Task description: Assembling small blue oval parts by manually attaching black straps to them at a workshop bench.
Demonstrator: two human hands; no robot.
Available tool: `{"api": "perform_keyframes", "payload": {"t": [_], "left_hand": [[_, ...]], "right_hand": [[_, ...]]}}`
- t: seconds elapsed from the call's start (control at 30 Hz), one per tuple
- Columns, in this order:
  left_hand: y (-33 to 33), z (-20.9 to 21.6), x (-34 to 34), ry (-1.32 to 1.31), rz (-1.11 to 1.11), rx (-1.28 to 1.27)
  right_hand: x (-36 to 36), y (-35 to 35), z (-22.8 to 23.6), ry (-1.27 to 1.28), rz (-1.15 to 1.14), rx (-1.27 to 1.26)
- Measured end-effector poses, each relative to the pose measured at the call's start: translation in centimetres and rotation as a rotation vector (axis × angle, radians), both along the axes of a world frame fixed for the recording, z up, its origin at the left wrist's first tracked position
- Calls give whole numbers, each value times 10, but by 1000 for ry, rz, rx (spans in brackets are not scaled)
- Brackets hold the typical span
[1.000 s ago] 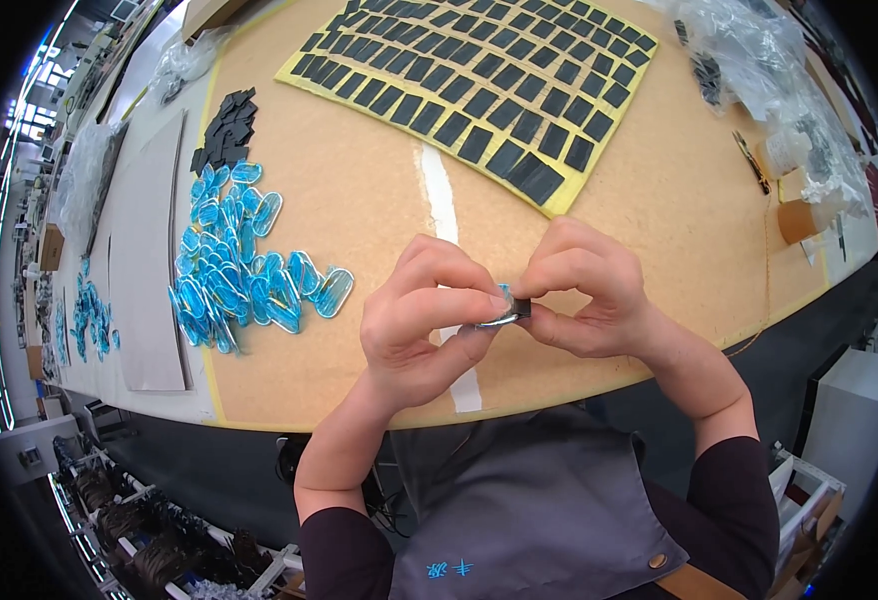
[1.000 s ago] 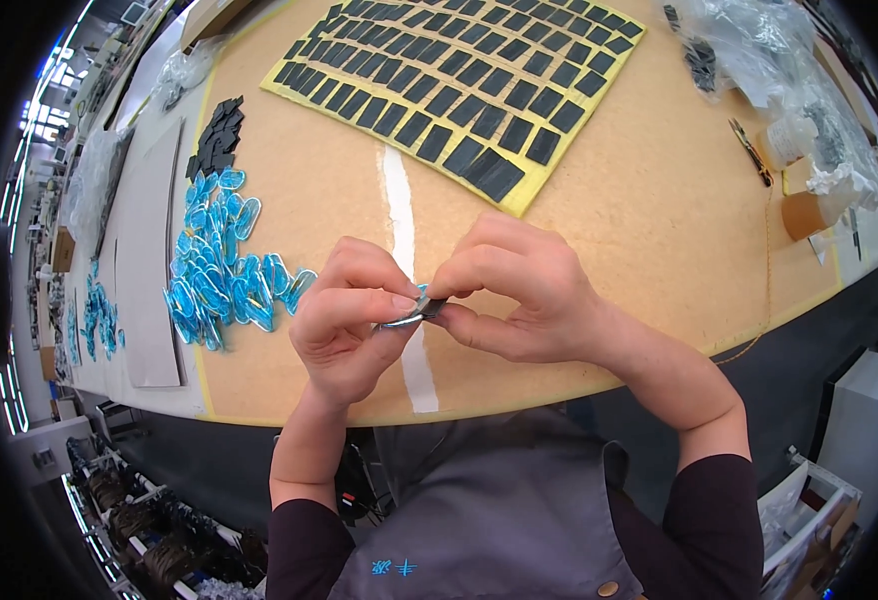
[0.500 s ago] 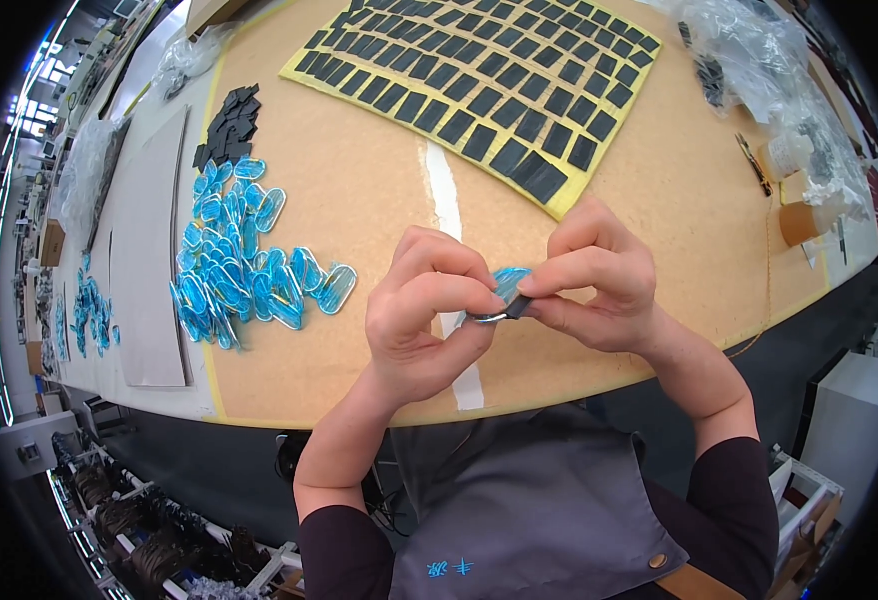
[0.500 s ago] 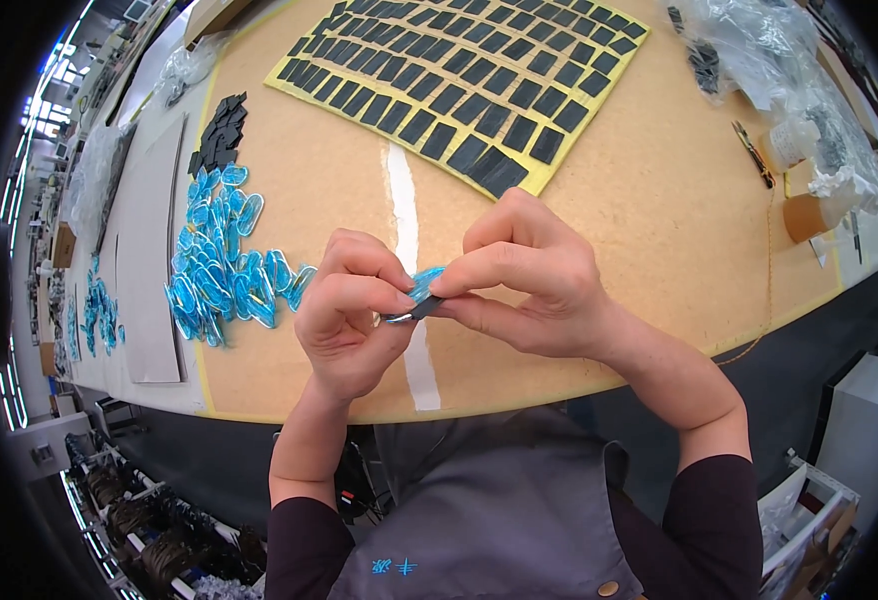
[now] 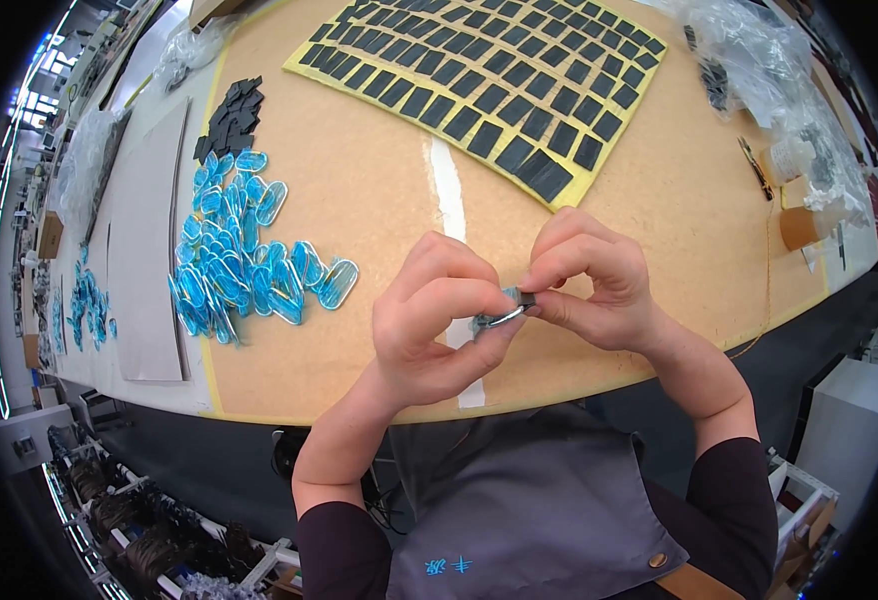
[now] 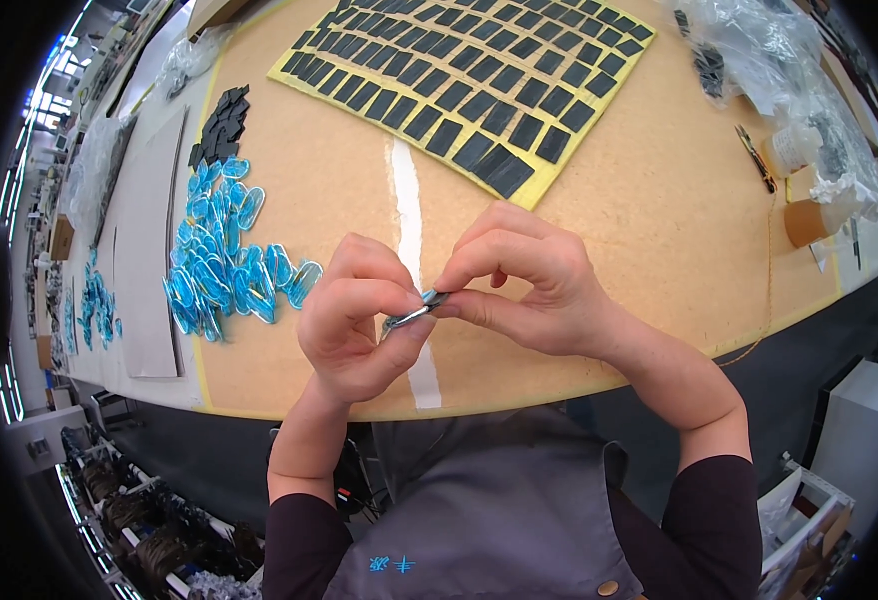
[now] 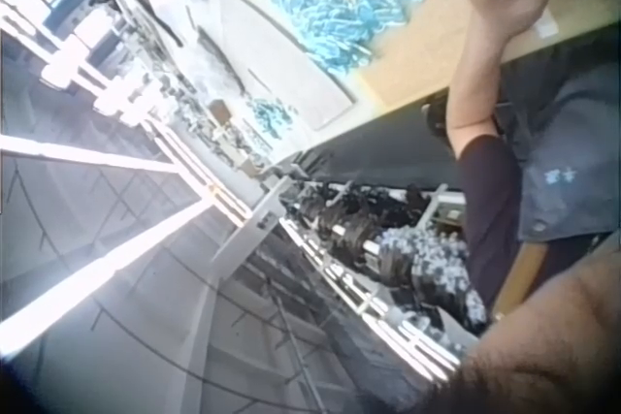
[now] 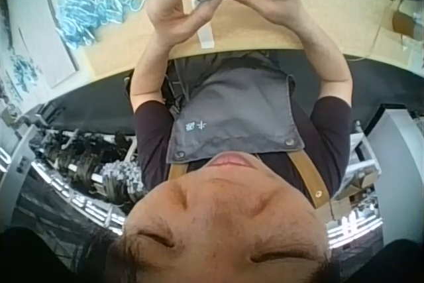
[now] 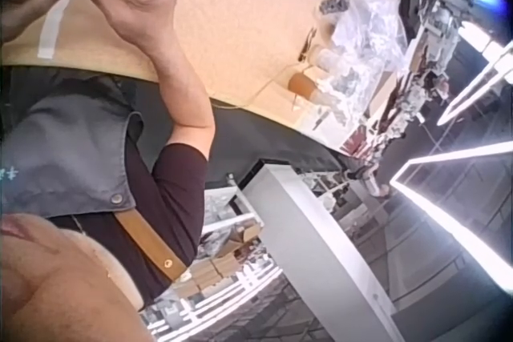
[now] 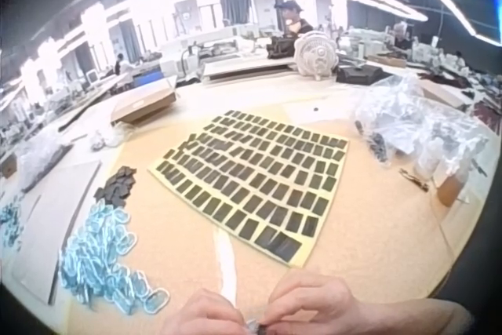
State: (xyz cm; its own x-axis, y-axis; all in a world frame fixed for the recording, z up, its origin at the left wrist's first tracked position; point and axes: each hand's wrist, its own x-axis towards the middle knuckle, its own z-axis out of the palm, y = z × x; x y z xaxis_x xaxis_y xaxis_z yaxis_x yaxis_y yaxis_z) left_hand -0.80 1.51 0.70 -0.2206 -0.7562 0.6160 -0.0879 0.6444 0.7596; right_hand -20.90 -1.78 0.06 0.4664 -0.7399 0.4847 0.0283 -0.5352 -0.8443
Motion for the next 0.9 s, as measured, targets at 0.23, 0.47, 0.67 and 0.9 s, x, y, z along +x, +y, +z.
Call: {"api": "perform_keyframes", "payload": {"t": [0.23, 0.47, 0.67, 0.9], "left_hand": [[-1, 1, -1, -112, 49, -107], [-1, -1, -1, -134, -9, -85], [1, -5, -4, -113, -72, -23], [0, -5, -5, -128, -97, -22]], "right_hand": [[-5, -3, 9, -18, 27, -50], [-7, -6, 12, 38, 50, -142], [-4, -4, 10, 83, 86, -196], [-3, -4, 1, 48, 121, -260]]}}
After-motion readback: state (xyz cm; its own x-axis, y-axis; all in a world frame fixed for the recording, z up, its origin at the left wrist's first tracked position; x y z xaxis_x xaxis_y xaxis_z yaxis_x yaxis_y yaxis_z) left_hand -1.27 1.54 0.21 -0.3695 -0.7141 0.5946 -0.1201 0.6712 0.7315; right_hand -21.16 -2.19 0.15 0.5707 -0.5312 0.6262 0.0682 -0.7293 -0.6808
